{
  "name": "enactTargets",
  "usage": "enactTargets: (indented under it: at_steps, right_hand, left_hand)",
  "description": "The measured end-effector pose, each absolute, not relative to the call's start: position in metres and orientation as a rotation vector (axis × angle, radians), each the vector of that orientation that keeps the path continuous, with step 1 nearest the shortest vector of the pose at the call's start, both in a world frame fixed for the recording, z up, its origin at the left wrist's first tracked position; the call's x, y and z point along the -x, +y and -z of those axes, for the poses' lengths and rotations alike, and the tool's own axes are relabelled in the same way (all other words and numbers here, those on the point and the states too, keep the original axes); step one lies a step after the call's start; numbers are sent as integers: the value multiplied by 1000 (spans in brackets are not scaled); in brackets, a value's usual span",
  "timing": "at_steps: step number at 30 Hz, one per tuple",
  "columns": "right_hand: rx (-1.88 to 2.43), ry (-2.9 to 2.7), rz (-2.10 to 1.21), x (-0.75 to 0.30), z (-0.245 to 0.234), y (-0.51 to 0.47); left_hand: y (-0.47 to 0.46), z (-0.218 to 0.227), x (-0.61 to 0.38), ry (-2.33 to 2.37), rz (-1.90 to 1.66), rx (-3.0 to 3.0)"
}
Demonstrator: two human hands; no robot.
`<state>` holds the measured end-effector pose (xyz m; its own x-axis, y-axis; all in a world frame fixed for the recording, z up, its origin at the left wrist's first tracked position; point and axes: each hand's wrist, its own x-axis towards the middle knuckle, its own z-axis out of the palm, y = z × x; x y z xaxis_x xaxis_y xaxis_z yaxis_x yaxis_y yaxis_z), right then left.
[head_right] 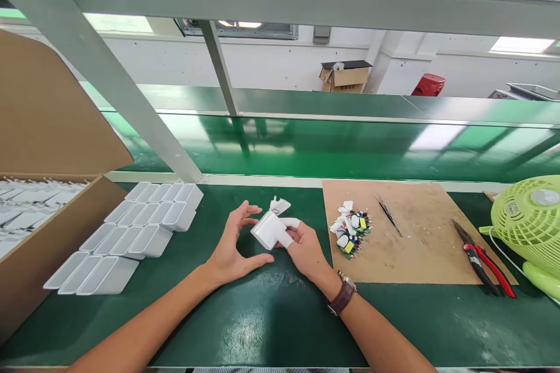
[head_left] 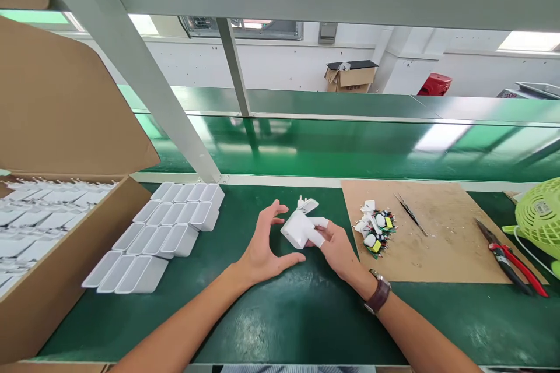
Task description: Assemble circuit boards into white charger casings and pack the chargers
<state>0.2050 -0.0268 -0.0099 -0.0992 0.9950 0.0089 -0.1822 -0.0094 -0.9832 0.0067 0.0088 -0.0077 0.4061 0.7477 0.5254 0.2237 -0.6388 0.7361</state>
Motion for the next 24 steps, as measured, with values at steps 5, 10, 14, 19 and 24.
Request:
enactTargets:
  at_steps: [5, 10, 14, 19, 24]
  right_hand:
    - [869, -819, -1749, -198, -4, -31]
    - [855, -786, -1779, -197, -3, -33]
    - [849, -792, -1785, -198, 1, -33]
    - [868, -817, -1768, -199, 1, -32]
    - [1099, -1024, -1304, -201, 5, -30]
  left_hand:
    - [-1, 5, -13, 820, -1281, -2290]
    - [-3, 4, -13, 797, -1326, -2275]
    - [-2, 4, -13, 803, -1318, -2260]
    - [-2, 3, -13, 817, -1287, -2288]
    - [2, 7, -11, 956, -1182, -2325]
